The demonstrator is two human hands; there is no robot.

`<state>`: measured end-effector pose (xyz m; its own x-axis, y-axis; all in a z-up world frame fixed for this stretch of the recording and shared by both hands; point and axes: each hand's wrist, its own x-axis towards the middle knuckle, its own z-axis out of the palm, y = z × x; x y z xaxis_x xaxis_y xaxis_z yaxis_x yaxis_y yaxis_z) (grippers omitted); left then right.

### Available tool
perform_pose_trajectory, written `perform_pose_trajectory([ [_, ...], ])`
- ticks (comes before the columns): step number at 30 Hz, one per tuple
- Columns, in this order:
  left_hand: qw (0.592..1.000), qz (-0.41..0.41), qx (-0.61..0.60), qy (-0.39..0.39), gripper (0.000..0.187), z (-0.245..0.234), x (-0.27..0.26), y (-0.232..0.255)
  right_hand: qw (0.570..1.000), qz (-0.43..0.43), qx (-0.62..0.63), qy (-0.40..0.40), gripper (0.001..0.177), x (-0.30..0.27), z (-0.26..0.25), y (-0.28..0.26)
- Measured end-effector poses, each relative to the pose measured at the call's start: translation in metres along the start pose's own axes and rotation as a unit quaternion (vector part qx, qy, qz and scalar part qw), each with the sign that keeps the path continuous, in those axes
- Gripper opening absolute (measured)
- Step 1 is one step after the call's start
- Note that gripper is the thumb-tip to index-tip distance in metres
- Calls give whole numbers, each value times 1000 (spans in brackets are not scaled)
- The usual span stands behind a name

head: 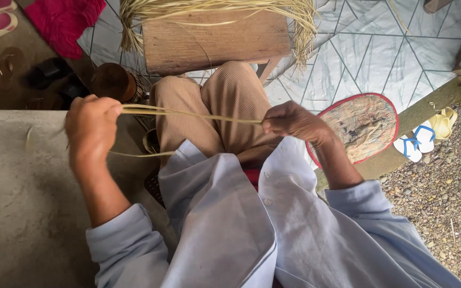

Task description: Weaving straw strands together around a wooden form to create a product using hands.

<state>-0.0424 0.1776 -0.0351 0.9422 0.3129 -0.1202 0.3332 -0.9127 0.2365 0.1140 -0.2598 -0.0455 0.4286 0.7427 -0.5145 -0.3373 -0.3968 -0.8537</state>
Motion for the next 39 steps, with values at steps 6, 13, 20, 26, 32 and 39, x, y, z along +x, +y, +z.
perform_pose_trajectory([
  [6, 990, 71, -122, 28, 36, 91, 73, 61, 997, -45, 63, -20, 8, 44, 36, 57],
  [13, 986, -106, -100, -82, 44, 154, 139, 145, 999, -7, 45, -12, 13, 52, 47, 65],
  [20, 928, -248, -110, -257, 49, 181, 175, 160, 999, 7, 45, 2, 10, 61, 44, 85],
  [26, 954, -176, -206, -132, 23, 236, 171, 91, 999, 5, 47, 15, 14, 61, 44, 85],
  [32, 885, -268, -370, 93, 22, 160, 135, 2, 998, 15, 61, 23, 18, 64, 41, 82],
  [39, 888, -441, -132, -10, 21, 228, 60, -123, 995, 40, 90, 24, 19, 65, 42, 84],
])
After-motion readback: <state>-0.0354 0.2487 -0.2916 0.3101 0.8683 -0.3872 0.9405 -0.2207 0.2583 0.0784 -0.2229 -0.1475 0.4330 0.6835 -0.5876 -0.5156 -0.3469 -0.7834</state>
